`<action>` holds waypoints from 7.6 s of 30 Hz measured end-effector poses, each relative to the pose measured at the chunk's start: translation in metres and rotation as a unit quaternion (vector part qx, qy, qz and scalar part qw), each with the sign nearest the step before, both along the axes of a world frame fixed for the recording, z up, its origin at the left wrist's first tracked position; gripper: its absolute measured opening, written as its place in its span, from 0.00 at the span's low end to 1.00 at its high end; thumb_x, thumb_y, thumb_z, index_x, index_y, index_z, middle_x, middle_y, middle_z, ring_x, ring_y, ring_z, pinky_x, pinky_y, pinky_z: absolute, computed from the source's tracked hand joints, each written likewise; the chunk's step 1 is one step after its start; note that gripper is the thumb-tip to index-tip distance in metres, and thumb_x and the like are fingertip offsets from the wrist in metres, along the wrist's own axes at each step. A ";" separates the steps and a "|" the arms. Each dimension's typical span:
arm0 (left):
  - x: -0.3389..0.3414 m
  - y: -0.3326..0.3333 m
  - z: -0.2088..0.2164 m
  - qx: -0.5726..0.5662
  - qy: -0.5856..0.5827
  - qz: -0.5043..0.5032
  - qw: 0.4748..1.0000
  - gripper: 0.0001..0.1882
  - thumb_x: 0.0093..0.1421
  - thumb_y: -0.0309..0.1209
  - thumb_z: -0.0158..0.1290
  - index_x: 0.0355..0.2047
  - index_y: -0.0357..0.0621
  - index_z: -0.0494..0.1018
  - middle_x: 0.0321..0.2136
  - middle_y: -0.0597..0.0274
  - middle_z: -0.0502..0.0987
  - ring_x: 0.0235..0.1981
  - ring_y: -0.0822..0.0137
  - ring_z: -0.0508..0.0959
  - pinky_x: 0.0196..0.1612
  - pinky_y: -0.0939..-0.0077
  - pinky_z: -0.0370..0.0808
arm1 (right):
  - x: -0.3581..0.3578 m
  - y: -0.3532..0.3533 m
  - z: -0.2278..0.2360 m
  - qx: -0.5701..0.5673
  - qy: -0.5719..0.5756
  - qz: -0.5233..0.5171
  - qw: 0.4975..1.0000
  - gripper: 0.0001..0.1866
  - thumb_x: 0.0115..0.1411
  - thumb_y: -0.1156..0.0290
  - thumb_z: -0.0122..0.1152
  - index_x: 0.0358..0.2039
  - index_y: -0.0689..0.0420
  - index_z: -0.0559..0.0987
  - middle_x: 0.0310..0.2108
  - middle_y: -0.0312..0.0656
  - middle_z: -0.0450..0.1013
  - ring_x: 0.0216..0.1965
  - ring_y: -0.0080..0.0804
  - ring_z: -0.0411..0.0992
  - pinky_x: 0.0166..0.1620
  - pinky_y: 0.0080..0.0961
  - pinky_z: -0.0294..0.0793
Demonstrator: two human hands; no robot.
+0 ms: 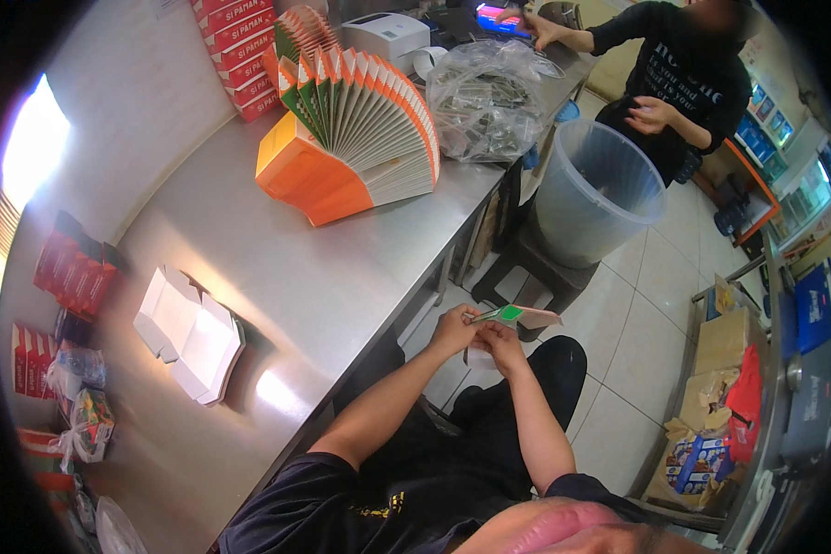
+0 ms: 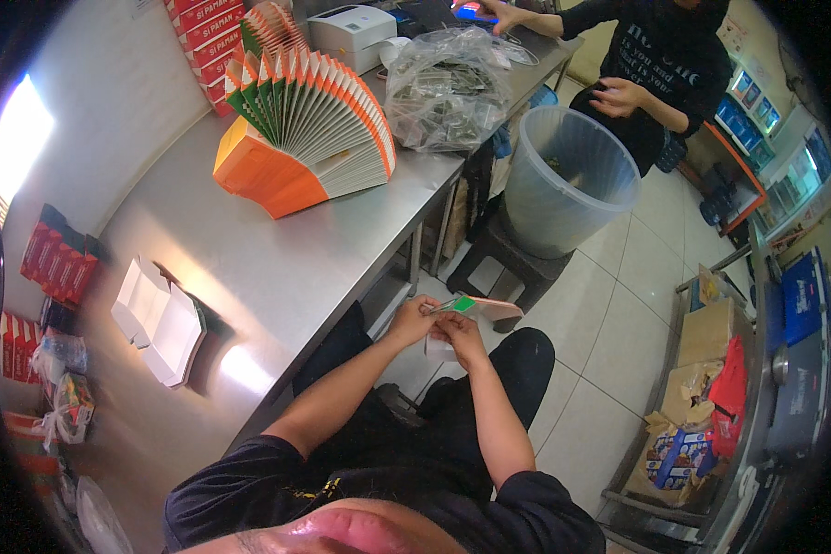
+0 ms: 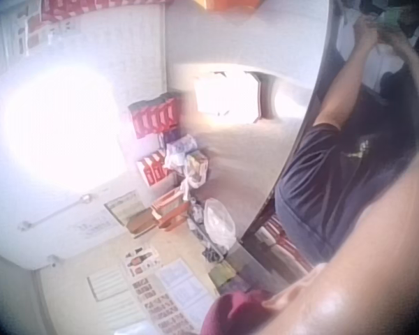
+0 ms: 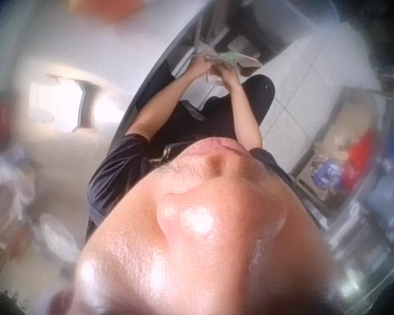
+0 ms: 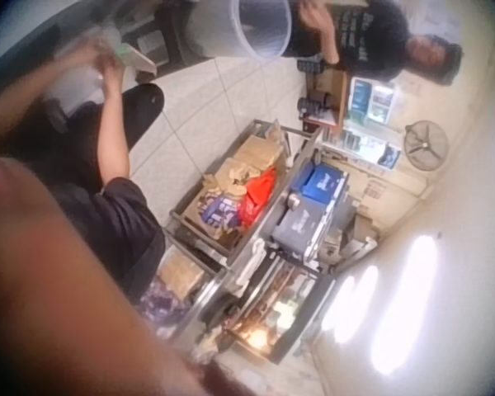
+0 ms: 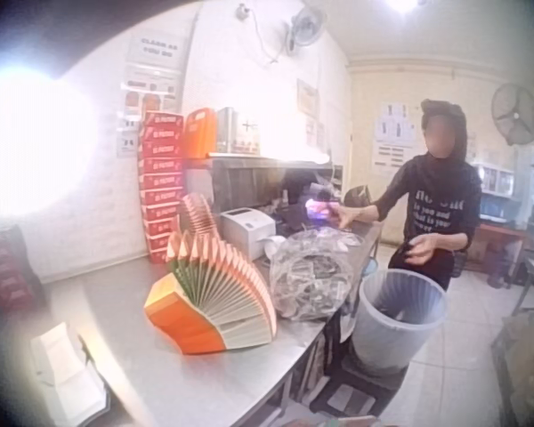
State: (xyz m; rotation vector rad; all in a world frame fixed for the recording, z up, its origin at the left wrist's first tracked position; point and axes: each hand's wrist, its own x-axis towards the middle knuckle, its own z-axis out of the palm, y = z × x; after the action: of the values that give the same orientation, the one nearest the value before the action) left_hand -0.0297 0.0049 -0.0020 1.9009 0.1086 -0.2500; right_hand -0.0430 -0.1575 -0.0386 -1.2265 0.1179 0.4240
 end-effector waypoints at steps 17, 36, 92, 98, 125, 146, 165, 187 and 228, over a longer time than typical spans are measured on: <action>0.000 0.016 -0.001 0.211 -0.001 -0.030 0.977 0.12 0.57 0.28 0.56 0.40 0.40 0.83 0.43 0.42 0.82 0.48 0.49 0.81 0.52 0.56 0.78 | 0.001 0.001 0.006 -0.277 -0.129 -0.210 0.929 0.15 0.61 0.74 0.67 0.46 0.61 0.75 0.37 0.42 0.77 0.39 0.29 0.79 0.41 0.24 0.79; 0.002 0.008 0.022 -0.065 -0.106 0.008 0.992 0.25 0.58 0.40 0.67 0.47 0.44 0.67 0.39 0.56 0.77 0.40 0.63 0.79 0.43 0.67 0.77 | -0.010 0.019 0.052 -0.415 -0.328 -0.146 0.836 0.14 0.64 0.74 0.61 0.49 0.57 0.72 0.29 0.51 0.78 0.29 0.39 0.79 0.32 0.31 0.74; 0.010 0.003 -0.002 -0.224 -0.021 -0.011 0.974 0.09 0.66 0.28 0.58 0.42 0.35 0.79 0.36 0.59 0.84 0.38 0.70 0.83 0.39 0.78 0.82 | 0.004 -0.001 0.043 -0.220 -0.189 -0.127 0.948 0.13 0.63 0.63 0.68 0.36 0.62 0.86 0.34 0.40 0.81 0.32 0.22 0.78 0.33 0.19 0.77; 0.005 0.000 0.012 0.037 -0.147 -0.060 0.987 0.10 0.66 0.27 0.56 0.44 0.34 0.79 0.36 0.56 0.84 0.35 0.70 0.84 0.37 0.77 0.81 | 0.000 0.003 0.039 -0.313 -0.178 -0.135 0.923 0.13 0.61 0.64 0.71 0.34 0.64 0.85 0.31 0.42 0.83 0.29 0.22 0.79 0.36 0.21 0.78; 0.014 0.011 0.037 -0.021 -0.234 0.016 0.972 0.11 0.61 0.26 0.60 0.44 0.42 0.81 0.40 0.57 0.82 0.37 0.65 0.81 0.43 0.73 0.76 | 0.019 -0.021 0.024 -0.374 -0.149 -0.238 0.884 0.13 0.67 0.63 0.63 0.35 0.62 0.78 0.27 0.42 0.79 0.27 0.27 0.78 0.33 0.25 0.78; 0.010 0.004 0.039 -0.072 -0.179 0.021 0.981 0.13 0.62 0.30 0.60 0.48 0.43 0.83 0.39 0.56 0.85 0.36 0.73 0.83 0.36 0.81 0.78 | 0.002 0.022 0.034 -0.161 -0.189 -0.196 0.949 0.08 0.64 0.71 0.67 0.39 0.62 0.85 0.35 0.40 0.82 0.39 0.24 0.79 0.43 0.23 0.78; 0.009 -0.003 0.028 -0.118 -0.125 0.024 0.985 0.16 0.59 0.29 0.66 0.47 0.37 0.82 0.37 0.58 0.84 0.37 0.75 0.81 0.38 0.79 0.78 | 0.004 0.028 0.027 -0.082 -0.190 -0.217 0.954 0.10 0.68 0.77 0.59 0.48 0.65 0.76 0.39 0.42 0.79 0.39 0.26 0.78 0.44 0.23 0.79; 0.011 -0.010 0.016 -0.009 -0.211 -0.027 0.977 0.15 0.52 0.26 0.67 0.39 0.44 0.76 0.29 0.62 0.79 0.33 0.66 0.80 0.35 0.70 0.75 | 0.004 0.027 -0.009 -0.037 -0.088 -0.186 0.978 0.11 0.68 0.72 0.59 0.47 0.64 0.78 0.38 0.40 0.79 0.37 0.26 0.79 0.41 0.21 0.77; -0.001 0.014 0.011 -0.102 0.163 -0.137 0.972 0.23 0.69 0.47 0.56 0.39 0.34 0.81 0.32 0.61 0.84 0.33 0.76 0.81 0.39 0.79 0.76 | 0.016 -0.013 0.031 -0.005 -0.009 -0.230 0.973 0.27 0.72 0.48 0.52 0.40 0.63 0.83 0.33 0.38 0.80 0.29 0.20 0.77 0.35 0.19 0.76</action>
State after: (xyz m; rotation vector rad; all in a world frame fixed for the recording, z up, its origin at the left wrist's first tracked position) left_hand -0.0308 0.0193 0.0089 1.6546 0.0379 -0.7342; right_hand -0.0272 -0.1707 -0.0074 -1.1699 0.3810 0.0072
